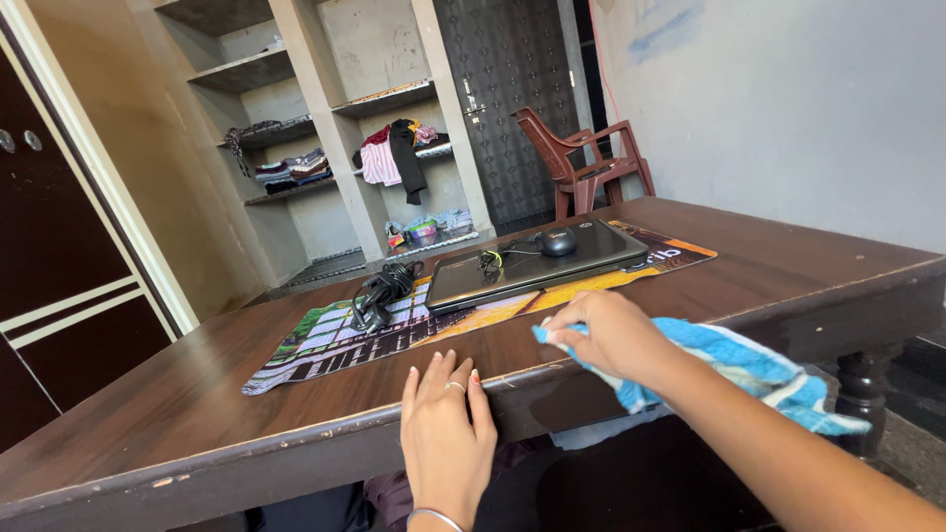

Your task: The person is cleaning a wooden table with a cloth. They wipe the lower shelf and the tabletop, focusing on removing dust and dirt. The task involves methodical wiping of different sections of the table.

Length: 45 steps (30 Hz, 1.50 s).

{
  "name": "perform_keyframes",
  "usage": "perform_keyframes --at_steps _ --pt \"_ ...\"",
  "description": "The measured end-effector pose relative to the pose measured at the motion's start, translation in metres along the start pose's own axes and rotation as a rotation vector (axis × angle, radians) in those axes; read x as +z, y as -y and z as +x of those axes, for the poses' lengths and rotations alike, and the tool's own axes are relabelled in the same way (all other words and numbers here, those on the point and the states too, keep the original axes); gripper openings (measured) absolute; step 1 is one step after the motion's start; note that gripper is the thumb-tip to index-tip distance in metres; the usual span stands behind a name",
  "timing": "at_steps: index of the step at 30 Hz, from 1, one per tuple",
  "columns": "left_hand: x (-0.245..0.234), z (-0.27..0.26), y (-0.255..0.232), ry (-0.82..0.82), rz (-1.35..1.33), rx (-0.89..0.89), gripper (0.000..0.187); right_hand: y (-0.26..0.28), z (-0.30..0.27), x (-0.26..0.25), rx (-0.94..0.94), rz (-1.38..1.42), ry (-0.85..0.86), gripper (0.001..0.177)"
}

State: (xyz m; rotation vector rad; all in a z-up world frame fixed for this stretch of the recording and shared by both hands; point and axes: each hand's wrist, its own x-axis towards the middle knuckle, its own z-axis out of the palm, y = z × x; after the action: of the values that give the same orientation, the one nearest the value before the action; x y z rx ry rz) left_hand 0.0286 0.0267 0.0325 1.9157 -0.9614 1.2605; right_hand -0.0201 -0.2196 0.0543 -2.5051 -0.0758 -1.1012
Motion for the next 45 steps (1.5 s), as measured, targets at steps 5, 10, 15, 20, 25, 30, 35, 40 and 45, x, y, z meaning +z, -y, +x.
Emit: perform_keyframes --at_steps 5,10,15,20,25,30,35,40,45 --pt "-0.002 0.001 0.016 0.11 -0.095 0.034 0.032 -0.018 -0.007 -0.026 -0.139 0.037 0.154 0.023" --pt "-0.002 -0.003 0.023 0.126 -0.12 0.056 0.032 -0.068 -0.009 -0.074 0.338 -0.256 0.088 0.018" --pt "0.0 0.0 0.019 0.118 -0.152 -0.015 0.03 -0.088 0.011 -0.052 0.409 -0.392 0.071 0.018" --pt "-0.001 0.001 0.018 0.109 -0.146 -0.028 0.029 -0.061 0.048 -0.001 0.209 -0.245 0.167 0.019" --pt "-0.001 0.001 0.017 0.109 -0.134 -0.012 0.028 -0.011 0.053 0.041 -0.017 -0.067 0.194 0.021" --pt "-0.004 0.002 0.018 0.1 -0.133 -0.007 0.027 -0.009 0.043 0.014 0.159 -0.125 0.229 0.023" --pt "-0.005 0.002 0.023 0.132 -0.153 0.007 0.028 -0.046 0.029 -0.048 0.517 -0.46 0.214 0.023" --pt "-0.005 0.001 0.023 0.125 -0.163 0.01 0.027 -0.088 0.022 -0.073 0.749 -0.452 0.111 0.026" --pt "-0.003 0.001 0.021 0.108 -0.155 -0.016 0.026 -0.113 0.031 -0.056 0.56 -0.425 0.128 0.029"
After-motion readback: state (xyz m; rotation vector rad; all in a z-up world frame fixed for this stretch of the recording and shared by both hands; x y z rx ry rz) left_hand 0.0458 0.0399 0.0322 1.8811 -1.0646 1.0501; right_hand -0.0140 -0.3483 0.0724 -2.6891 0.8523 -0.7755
